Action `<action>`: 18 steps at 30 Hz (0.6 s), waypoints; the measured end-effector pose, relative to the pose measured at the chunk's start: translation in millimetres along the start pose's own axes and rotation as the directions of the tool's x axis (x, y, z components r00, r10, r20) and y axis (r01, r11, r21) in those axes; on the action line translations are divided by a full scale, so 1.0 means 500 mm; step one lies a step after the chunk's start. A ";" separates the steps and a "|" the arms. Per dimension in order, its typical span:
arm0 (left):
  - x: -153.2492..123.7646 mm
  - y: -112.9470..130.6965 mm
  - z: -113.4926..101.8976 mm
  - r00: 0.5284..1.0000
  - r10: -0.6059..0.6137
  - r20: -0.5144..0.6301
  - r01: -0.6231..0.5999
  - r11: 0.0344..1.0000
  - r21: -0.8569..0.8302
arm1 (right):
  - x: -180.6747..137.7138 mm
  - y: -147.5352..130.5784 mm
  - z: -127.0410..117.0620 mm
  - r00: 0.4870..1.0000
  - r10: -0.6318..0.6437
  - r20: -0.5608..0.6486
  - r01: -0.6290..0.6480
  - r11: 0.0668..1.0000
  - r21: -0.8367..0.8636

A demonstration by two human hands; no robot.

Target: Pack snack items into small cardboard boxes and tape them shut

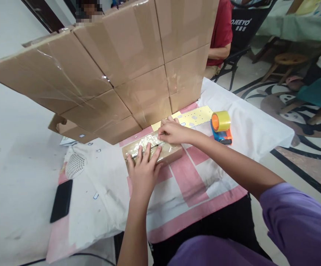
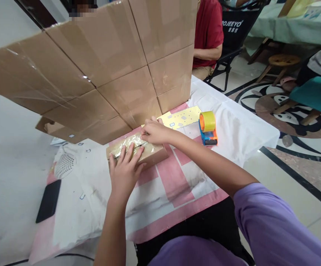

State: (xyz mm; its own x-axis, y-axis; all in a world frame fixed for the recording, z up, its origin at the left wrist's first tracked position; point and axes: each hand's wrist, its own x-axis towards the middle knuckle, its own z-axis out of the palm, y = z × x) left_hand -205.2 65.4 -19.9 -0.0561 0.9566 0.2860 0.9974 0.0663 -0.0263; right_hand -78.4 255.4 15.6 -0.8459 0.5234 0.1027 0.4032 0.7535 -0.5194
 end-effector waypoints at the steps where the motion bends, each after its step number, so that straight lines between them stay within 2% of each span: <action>1: 0.001 0.001 0.001 1.000 -0.002 -0.005 0.002 1.000 -0.006 | 0.000 0.001 0.000 1.000 -0.014 0.004 0.014 1.000 -0.019; 4: 0.005 0.004 0.000 1.000 -0.014 -0.015 0.014 0.999 -0.031 | 0.005 -0.004 -0.001 1.000 0.006 -0.029 -0.010 0.991 -0.130; 6: 0.007 0.006 -0.001 1.000 -0.021 -0.011 0.020 0.999 -0.041 | 0.012 -0.008 -0.004 0.983 0.099 -0.157 -0.132 0.969 -0.211; 9: 0.005 0.007 -0.001 1.000 -0.023 -0.020 0.022 0.999 -0.040 | 0.016 0.013 -0.012 0.897 0.218 -0.386 -0.316 0.925 -0.212; 11: 0.000 0.005 0.002 0.999 -0.018 -0.038 0.017 0.999 -0.030 | 0.009 0.057 -0.019 0.849 0.275 -0.451 -0.372 0.918 -0.141; 13: -0.005 0.001 0.005 0.999 -0.005 -0.053 0.004 1.000 -0.020 | -0.005 0.124 -0.030 0.806 0.398 -0.439 -0.466 0.883 -0.056; 15: -0.008 -0.001 0.007 0.998 0.007 -0.064 -0.008 1.000 -0.019 | -0.020 0.197 -0.043 0.749 0.540 -0.384 -0.589 0.808 -0.012; 18: -0.010 -0.002 0.006 0.997 0.005 -0.072 -0.007 0.999 -0.033 | -0.032 0.285 -0.056 0.705 0.637 -0.311 -0.679 0.733 -0.039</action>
State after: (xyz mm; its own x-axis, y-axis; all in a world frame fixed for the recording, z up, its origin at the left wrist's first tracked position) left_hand -206.2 61.5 -24.1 -0.0478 0.9339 0.3543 0.9987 0.0500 0.0029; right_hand 2.4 365.6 -36.4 -0.2312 0.9729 0.0055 0.8836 0.2123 -0.4174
